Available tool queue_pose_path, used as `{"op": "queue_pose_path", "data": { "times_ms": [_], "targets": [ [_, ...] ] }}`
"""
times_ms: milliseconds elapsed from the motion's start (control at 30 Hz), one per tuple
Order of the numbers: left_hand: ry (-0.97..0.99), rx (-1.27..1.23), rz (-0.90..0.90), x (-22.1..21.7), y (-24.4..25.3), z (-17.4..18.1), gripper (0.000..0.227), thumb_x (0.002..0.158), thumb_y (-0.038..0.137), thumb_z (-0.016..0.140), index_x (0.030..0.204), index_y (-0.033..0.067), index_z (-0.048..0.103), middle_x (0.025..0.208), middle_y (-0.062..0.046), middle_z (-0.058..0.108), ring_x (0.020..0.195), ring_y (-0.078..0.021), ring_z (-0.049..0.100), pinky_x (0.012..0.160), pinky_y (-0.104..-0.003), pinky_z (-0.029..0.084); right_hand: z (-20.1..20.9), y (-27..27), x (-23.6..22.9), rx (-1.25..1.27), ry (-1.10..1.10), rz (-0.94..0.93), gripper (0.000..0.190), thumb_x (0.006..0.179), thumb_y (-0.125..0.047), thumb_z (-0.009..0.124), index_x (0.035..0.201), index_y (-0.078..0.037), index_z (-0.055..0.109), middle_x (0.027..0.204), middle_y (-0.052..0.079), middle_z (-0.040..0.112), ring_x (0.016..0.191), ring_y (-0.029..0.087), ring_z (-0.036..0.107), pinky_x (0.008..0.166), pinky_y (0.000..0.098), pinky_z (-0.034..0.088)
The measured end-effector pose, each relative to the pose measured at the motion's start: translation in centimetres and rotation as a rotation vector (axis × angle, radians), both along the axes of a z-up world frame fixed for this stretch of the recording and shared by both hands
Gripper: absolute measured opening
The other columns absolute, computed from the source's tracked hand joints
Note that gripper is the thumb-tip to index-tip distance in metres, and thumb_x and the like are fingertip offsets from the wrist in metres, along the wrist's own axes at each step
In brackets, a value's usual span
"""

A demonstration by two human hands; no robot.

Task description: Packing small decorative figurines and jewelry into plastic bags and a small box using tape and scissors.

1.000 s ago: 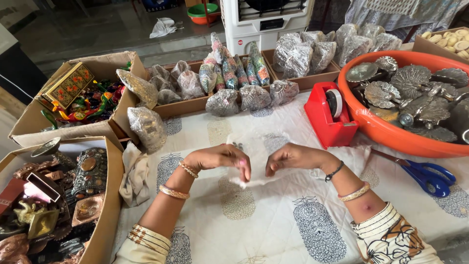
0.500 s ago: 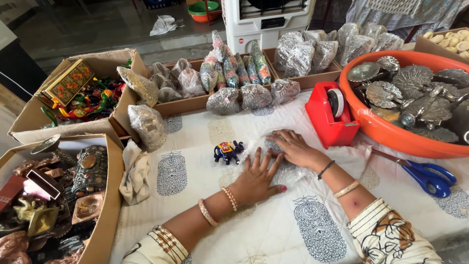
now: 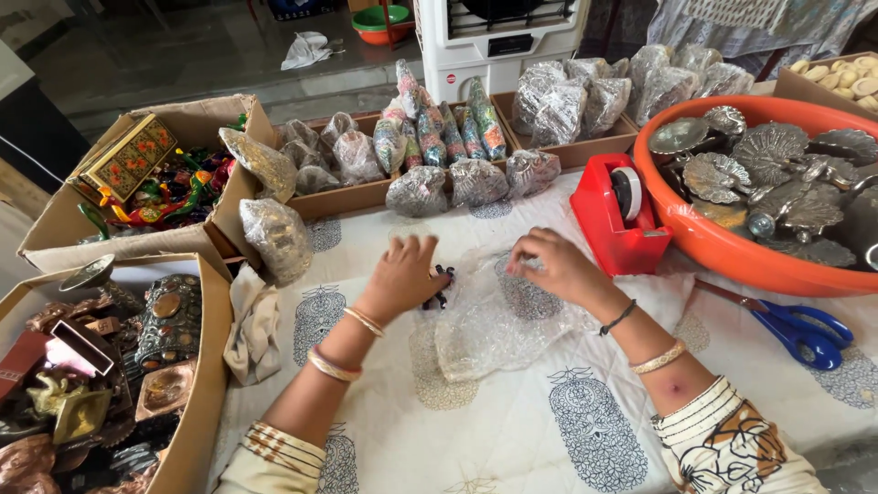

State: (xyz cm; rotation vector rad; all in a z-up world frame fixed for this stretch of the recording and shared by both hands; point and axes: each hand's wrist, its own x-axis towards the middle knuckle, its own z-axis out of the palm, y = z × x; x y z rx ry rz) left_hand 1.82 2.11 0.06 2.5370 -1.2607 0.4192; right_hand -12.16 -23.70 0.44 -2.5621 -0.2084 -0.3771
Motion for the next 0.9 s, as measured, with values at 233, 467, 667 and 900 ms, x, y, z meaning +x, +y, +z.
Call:
{"op": "queue_pose_path", "data": {
  "times_ms": [233, 467, 667, 900],
  "targets": [
    [0.462, 0.177, -0.122, 4.3, 1.0, -3.7, 0.079, 0.074, 0.057, 0.077, 0.131, 0.0067, 0.056, 0.118, -0.021, 0.063, 0.111, -0.0395, 0.062, 0.095, -0.047, 0.052, -3.2, 3.3, 0.1, -0.232, 0.008, 0.297, 0.064, 0.083, -0.058, 0.073, 0.128, -0.014, 0.064, 0.128, 0.013, 0.056, 0.127, 0.036, 0.046, 0.106, 0.0514, 0.037],
    [0.38, -0.026, -0.006, 6.4, 2.0, -4.8, 0.079, 0.062, 0.047, 0.09, 0.116, 0.0015, 0.055, 0.117, -0.024, 0.059, 0.105, -0.0433, 0.063, 0.09, -0.048, 0.053, -5.5, 3.2, 0.8, -0.262, 0.085, 0.228, 0.066, 0.079, -0.057, 0.075, 0.132, -0.02, 0.06, 0.138, 0.008, 0.051, 0.134, 0.031, 0.042, 0.111, 0.0507, 0.033],
    [0.23, -0.439, 0.057, 4.8, 4.8, 3.0, 0.071, 0.061, 0.024, 0.094, 0.114, 0.0041, 0.052, 0.119, -0.024, 0.056, 0.102, -0.0477, 0.062, 0.084, -0.053, 0.054, -5.3, 3.1, 1.0, -0.272, 0.146, 0.196, 0.066, 0.081, -0.058, 0.071, 0.136, -0.024, 0.057, 0.141, 0.005, 0.048, 0.135, 0.031, 0.039, 0.111, 0.0508, 0.033],
    [-0.07, -1.071, 0.24, 9.6, 9.8, 8.4, 0.069, 0.077, 0.008, 0.085, 0.134, 0.0087, 0.047, 0.125, -0.019, 0.057, 0.113, -0.0424, 0.062, 0.092, -0.049, 0.053, -6.3, 2.9, 1.6, -0.362, 0.167, 0.134, 0.069, 0.079, -0.064, 0.066, 0.139, -0.029, 0.057, 0.14, 0.002, 0.048, 0.135, 0.027, 0.04, 0.111, 0.0524, 0.033]
  ]
}}
